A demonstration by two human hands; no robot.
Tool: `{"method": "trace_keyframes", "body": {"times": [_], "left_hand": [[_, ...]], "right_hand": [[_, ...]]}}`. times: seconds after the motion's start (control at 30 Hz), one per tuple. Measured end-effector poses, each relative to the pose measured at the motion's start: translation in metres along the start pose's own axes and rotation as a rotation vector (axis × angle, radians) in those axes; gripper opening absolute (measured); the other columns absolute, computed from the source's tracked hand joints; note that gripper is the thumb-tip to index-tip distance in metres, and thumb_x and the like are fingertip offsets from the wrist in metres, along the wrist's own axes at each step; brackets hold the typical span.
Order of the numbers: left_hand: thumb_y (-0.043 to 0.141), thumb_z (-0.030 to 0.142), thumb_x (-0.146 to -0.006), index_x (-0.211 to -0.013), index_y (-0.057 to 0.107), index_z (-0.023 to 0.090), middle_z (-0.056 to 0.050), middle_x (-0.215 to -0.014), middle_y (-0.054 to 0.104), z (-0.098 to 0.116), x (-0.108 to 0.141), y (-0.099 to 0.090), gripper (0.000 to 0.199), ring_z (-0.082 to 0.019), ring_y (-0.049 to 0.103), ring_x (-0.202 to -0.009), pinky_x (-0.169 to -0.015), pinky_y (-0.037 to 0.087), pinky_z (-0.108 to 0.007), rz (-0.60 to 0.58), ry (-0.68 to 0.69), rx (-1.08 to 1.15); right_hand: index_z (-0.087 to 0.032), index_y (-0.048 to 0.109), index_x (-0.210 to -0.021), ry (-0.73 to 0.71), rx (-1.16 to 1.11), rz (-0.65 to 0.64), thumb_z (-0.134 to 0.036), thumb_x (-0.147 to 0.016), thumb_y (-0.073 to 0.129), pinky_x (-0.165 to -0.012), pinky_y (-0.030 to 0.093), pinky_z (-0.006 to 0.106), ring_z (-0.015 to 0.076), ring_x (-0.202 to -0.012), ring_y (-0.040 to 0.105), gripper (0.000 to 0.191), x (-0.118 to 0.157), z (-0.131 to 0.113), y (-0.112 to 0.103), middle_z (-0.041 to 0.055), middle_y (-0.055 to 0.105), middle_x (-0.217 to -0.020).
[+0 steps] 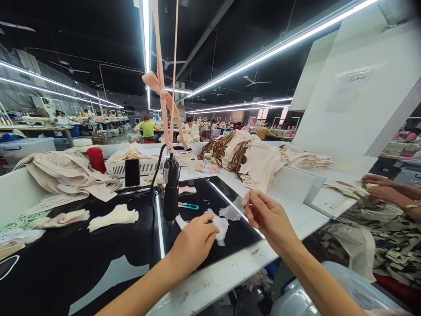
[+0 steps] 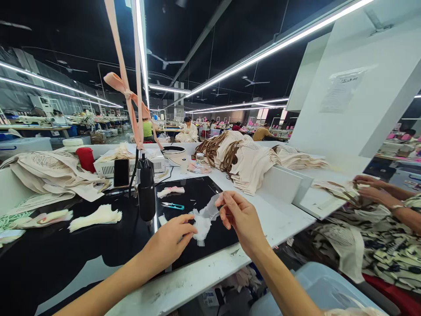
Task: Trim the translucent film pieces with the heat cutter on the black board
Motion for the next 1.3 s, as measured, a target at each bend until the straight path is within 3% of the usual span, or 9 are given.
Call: {"method": "trace_keyframes", "body": {"times": [0.1,0.23,0.33,0.43,0.57,0.73,0.93,1.13,1.3], "left_hand": [[0.044,0.017,-0.101,-0.112,0.070,0.020,-0.009,-0.129,0.068,0.009,0.012,-0.026,0.028,-0.024,0.062,-0.123,-0.108,0.047,-0.039,0.110,-0.010,0.074],[0.050,0.032,-0.102,-0.125,0.063,0.022,-0.007,-0.132,0.067,0.014,0.030,-0.046,0.028,-0.024,0.060,-0.124,-0.109,0.043,-0.038,0.212,-0.076,0.390],[0.062,0.041,-0.095,-0.121,0.064,0.021,-0.008,-0.123,0.071,0.015,0.043,-0.045,0.033,-0.024,0.063,-0.118,-0.104,0.045,-0.037,0.146,-0.125,0.682],[0.073,0.047,-0.085,-0.102,0.068,0.017,-0.005,-0.094,0.073,0.016,0.058,-0.045,0.035,-0.020,0.066,-0.090,-0.085,0.048,-0.031,0.062,-0.223,0.883],[0.075,0.048,-0.081,-0.084,0.069,0.015,0.000,-0.075,0.065,0.016,0.079,-0.057,0.034,-0.014,0.055,-0.072,-0.072,0.041,-0.027,0.072,-0.328,0.886],[0.075,0.044,-0.078,-0.083,0.068,0.014,0.000,-0.073,0.065,0.011,0.093,-0.065,0.030,-0.014,0.055,-0.071,-0.070,0.040,-0.027,0.087,-0.359,0.855],[0.076,0.039,-0.075,-0.084,0.071,0.015,0.002,-0.071,0.062,-0.004,0.105,-0.064,0.026,-0.012,0.050,-0.067,-0.066,0.038,-0.025,0.081,-0.404,0.857],[0.079,0.041,-0.075,-0.076,0.067,0.016,0.003,-0.069,0.057,-0.023,0.130,-0.076,0.028,-0.012,0.047,-0.067,-0.065,0.036,-0.024,0.141,-0.508,0.833],[0.077,0.055,-0.080,-0.080,0.066,0.017,0.003,-0.075,0.054,-0.042,0.152,-0.085,0.040,-0.013,0.050,-0.075,-0.079,0.044,-0.027,0.268,-0.596,0.886]], "right_hand": [[-0.018,0.068,-0.079,0.071,0.052,-0.113,-0.062,-0.083,0.076,-0.041,0.030,0.017,0.0047,-0.042,0.041,0.044,0.012,0.002,0.016,-0.0054,0.053,-0.053],[-0.017,0.067,-0.077,0.159,0.093,-0.276,-0.063,-0.086,0.072,-0.041,0.027,0.017,0.0045,-0.041,0.038,0.047,0.031,0.008,0.044,-0.0051,0.052,-0.050],[-0.017,0.066,-0.077,0.216,0.096,-0.378,-0.064,-0.086,0.070,-0.042,0.027,0.017,0.0044,-0.042,0.037,0.049,0.044,0.016,0.064,-0.0052,0.051,-0.051],[-0.017,0.064,-0.076,0.268,0.060,-0.421,-0.065,-0.084,0.072,-0.042,0.026,0.017,0.0037,-0.042,0.033,0.049,0.054,0.025,0.078,-0.0062,0.049,-0.051],[-0.017,0.067,-0.077,0.361,-0.043,-0.445,-0.071,-0.078,0.074,-0.037,0.022,0.016,0.0031,-0.043,0.031,0.054,0.062,0.034,0.091,-0.0041,0.054,-0.059],[-0.017,0.073,-0.088,0.445,-0.049,-0.424,-0.075,-0.076,0.072,-0.037,0.023,0.015,0.0064,-0.052,0.044,0.060,0.072,0.033,0.101,0.0022,0.064,-0.077],[-0.017,0.066,-0.074,0.423,0.180,-0.454,-0.070,-0.072,0.080,-0.040,0.019,0.018,0.0018,-0.040,0.029,0.055,0.071,0.042,0.103,-0.0068,0.049,-0.052],[-0.017,0.065,-0.072,0.421,0.149,-0.387,-0.067,-0.075,0.079,-0.043,0.017,0.020,0.0034,-0.045,0.026,0.053,0.064,0.048,0.100,-0.0059,0.046,-0.053],[-0.017,0.064,-0.070,0.474,0.132,-0.367,-0.069,-0.071,0.081,-0.044,0.017,0.020,0.0044,-0.048,0.025,0.054,0.064,0.058,0.109,-0.0055,0.045,-0.054]]}}
Point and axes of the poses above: each hand's wrist, its own x-axis away from the middle knuckle, its own y-axis out of the palm, z = x × y, the point moved 4 cm from there along -x, towards the middle knuckle
